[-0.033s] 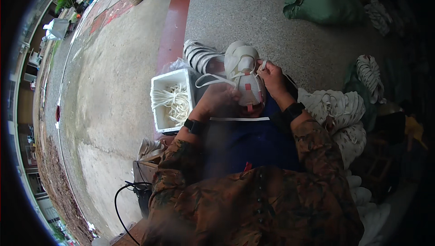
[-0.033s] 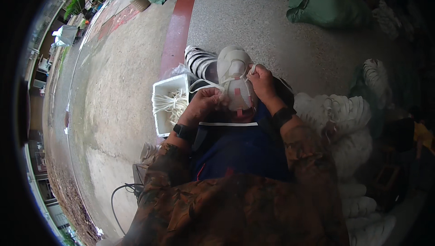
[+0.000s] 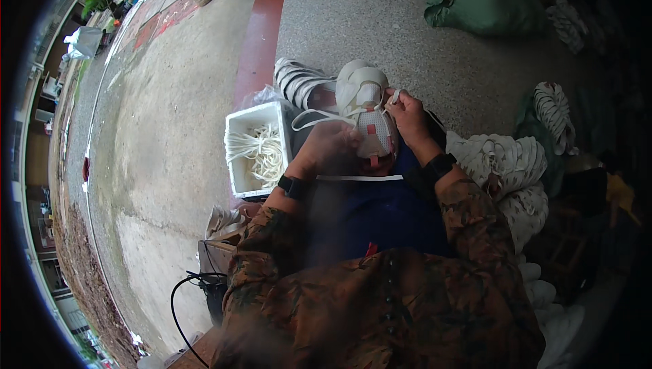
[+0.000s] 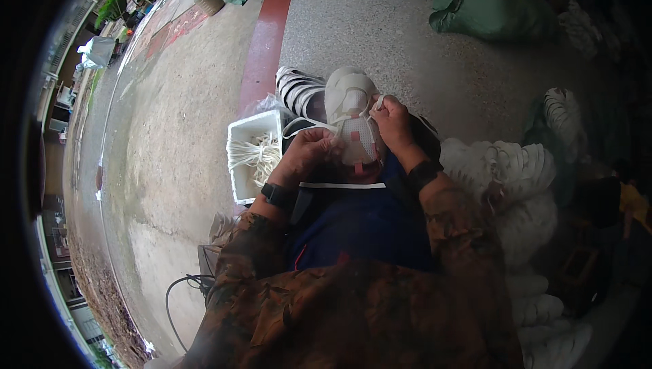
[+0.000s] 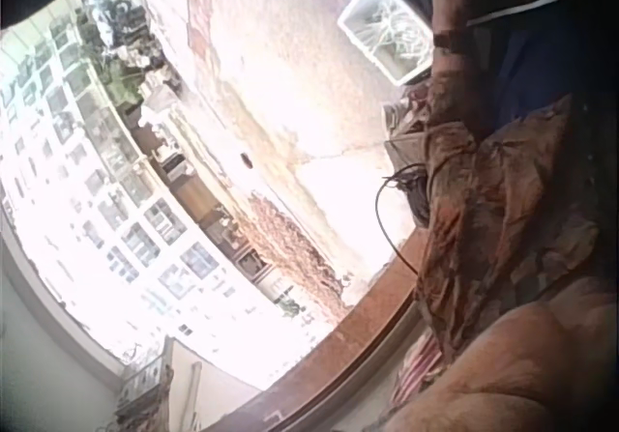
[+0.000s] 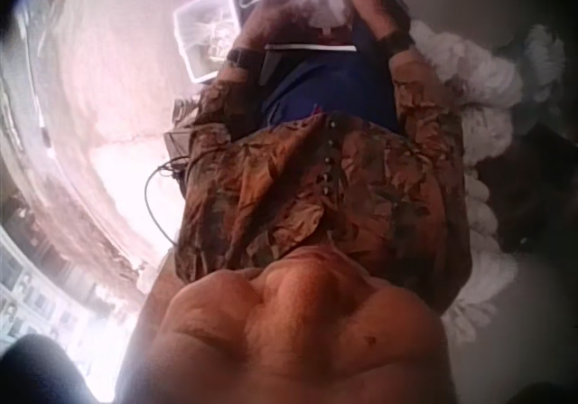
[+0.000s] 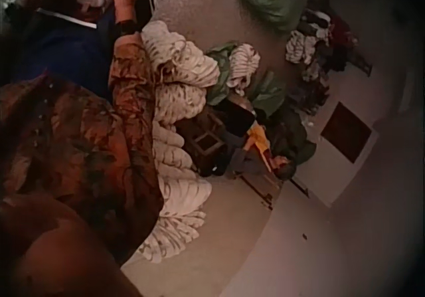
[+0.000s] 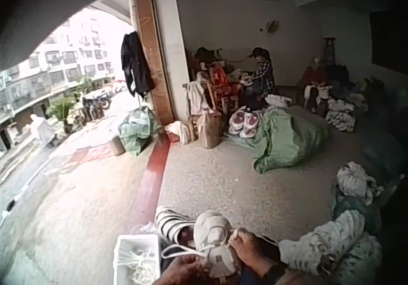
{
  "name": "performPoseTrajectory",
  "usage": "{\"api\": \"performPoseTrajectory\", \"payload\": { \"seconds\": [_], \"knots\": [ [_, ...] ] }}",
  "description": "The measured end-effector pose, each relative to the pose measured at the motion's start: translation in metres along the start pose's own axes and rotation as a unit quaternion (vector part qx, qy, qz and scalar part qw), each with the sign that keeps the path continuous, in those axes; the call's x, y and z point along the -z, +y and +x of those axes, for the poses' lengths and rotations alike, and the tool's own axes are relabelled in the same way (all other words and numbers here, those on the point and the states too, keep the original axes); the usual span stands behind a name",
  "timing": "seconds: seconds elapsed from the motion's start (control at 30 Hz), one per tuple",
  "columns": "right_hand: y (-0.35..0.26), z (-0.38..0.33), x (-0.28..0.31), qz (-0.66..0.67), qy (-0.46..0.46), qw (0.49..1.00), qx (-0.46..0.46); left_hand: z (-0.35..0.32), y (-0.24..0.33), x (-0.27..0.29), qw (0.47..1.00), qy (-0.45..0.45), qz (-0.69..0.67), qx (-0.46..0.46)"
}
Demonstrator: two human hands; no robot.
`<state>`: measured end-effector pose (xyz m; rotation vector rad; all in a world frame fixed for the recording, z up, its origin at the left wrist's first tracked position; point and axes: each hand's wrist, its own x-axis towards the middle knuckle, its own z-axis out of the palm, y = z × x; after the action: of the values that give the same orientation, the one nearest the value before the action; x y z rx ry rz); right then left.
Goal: Lacing and assembling shoe components in a manufacturing setting.
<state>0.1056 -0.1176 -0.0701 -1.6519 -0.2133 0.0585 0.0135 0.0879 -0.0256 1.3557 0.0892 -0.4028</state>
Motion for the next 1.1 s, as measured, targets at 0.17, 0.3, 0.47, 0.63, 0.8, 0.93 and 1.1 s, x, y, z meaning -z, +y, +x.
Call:
{"api": "performPoseTrajectory", "payload": {
  "seconds": [0.17,0.3,0.47,0.63,0.8,0.93,1.1],
  "knots": [
    [0.000,0.001,0.002,-0.109,0.029,0.992,0.060,0.013,0.014,-0.020,0.991,0.105,-0.084,-0.030],
    [0.002,0.001,-0.003,-0.176,0.037,0.970,0.161,0.019,0.011,-0.019,0.987,0.112,-0.113,-0.031],
    [0.006,0.003,0.005,-0.011,-0.027,1.000,0.005,0.026,-0.001,-0.020,0.974,0.167,-0.139,-0.061],
    [-0.011,-0.006,-0.008,-0.333,0.030,0.920,0.204,0.042,-0.022,-0.009,0.903,0.235,0.271,-0.239],
    [-0.010,-0.005,-0.006,-0.401,-0.001,0.896,0.191,0.032,-0.006,-0.019,0.855,0.215,0.449,-0.147],
    [0.000,0.007,0.001,-0.154,-0.030,0.982,0.106,0.027,-0.001,-0.017,0.802,0.204,0.537,-0.165],
    [0.002,0.004,-0.001,-0.047,-0.012,0.999,0.008,0.022,0.012,-0.018,0.793,0.157,0.585,-0.060]
  ]
}}
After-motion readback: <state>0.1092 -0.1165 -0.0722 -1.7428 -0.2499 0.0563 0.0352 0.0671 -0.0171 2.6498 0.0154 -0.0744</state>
